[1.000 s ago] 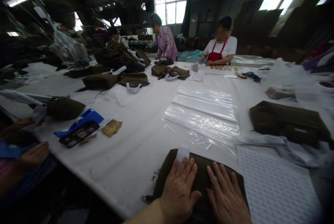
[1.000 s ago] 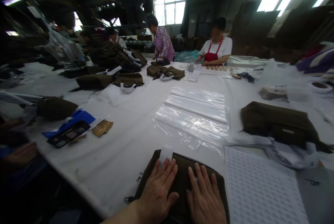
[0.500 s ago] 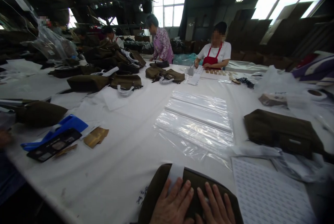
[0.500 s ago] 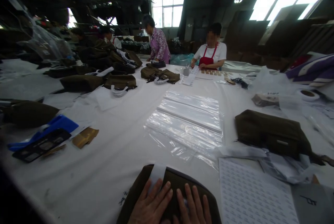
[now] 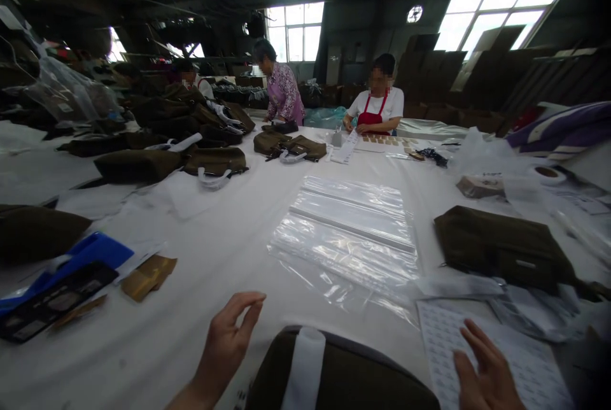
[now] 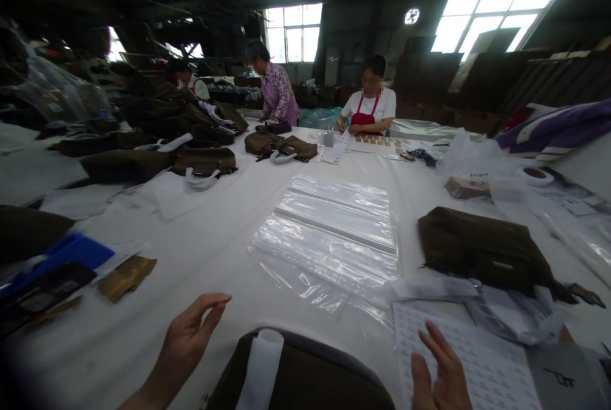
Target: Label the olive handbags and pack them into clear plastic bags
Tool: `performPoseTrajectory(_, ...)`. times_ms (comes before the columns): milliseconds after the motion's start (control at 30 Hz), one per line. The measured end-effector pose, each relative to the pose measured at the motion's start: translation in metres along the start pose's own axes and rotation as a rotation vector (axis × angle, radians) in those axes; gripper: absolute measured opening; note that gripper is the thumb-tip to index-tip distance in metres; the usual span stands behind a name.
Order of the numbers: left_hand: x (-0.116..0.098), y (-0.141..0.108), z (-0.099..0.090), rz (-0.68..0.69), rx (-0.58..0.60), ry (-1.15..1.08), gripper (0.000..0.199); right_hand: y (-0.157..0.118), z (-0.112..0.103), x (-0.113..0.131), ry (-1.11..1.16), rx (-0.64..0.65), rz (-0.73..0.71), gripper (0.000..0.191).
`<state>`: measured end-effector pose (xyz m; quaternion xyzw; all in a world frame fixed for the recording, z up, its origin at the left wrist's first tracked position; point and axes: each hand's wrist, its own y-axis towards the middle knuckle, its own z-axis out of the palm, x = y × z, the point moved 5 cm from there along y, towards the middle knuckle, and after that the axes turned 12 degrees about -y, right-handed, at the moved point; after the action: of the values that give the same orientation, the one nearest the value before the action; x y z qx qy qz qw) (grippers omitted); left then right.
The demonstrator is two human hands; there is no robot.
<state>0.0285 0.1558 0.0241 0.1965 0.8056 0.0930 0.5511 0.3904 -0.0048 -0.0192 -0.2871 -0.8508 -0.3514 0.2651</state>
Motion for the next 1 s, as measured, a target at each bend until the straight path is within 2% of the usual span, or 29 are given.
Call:
performPoseTrajectory(67, 0.009, 0.041, 0.023, -0.026, 0.085, -0.023, 0.013, 0.035, 0.04, 0.009, 0.05, 0.257, -0.049, 0.045)
performPoseTrajectory(133, 0.016, 0.084, 0.059, 0.008, 0.221, 0.011, 0.013, 0.061, 0.089, 0.023, 0.076, 0.504, -0.143, 0.051)
performPoseTrajectory(200, 0.028, 0.124, 0.099, 0.023, 0.363, 0.12, 0.013, 0.075, 0.135, 0.031, -0.021, 0.657, -0.232, 0.056)
performPoseTrajectory(267, 0.05, 0.158, 0.134, -0.01, 0.469, 0.234, 0.013, 0.077, 0.171, 0.029, -0.24, 0.761, -0.333, 0.06)
performPoseTrajectory(367, 0.092, 0.19, 0.171, -0.09, 0.574, 0.331, 0.017, 0.067, 0.195, 0.019, -0.518, 0.865, -0.523, 0.067)
performPoseTrajectory(433, 0.117, 0.199, 0.187, -0.139, 0.66, 0.389, 0.018, 0.063, 0.195, 0.014, -0.571, 0.859, -0.605, 0.067)
performPoseTrajectory(500, 0.13, 0.206, 0.199, -0.179, 0.753, 0.439, 0.017, 0.068, 0.191, 0.013, -0.568, 0.825, -0.596, 0.059)
performPoseTrajectory(567, 0.13, 0.213, 0.207, -0.203, 0.84, 0.484, 0.023, 0.08, 0.19, 0.014, -0.582, 0.808, -0.514, 0.047)
performPoseTrajectory(667, 0.11, 0.228, 0.207, -0.18, 0.921, 0.533, 0.035, 0.103, 0.194, 0.019, -0.613, 0.821, -0.403, 0.034)
performPoseTrajectory(767, 0.08, 0.235, 0.192, -0.109, 0.939, 0.543, 0.042, 0.128, 0.195, 0.029, -0.529, 0.858, -0.393, 0.035)
performPoseTrajectory(867, 0.054, 0.226, 0.17, 0.061, 0.933, 0.606, 0.044, 0.149, 0.187, 0.039, -0.423, 0.953, -0.452, 0.033)
performPoseTrajectory(933, 0.044, 0.217, 0.159, 0.182, 0.919, 0.689, 0.028, 0.161, 0.179, 0.045, -0.445, 0.992, -0.505, 0.031)
performPoseTrajectory(1000, 0.04, 0.211, 0.153, 0.235, 0.904, 0.746, 0.014, 0.171, 0.173, 0.053, -0.511, 0.978, -0.545, 0.025)
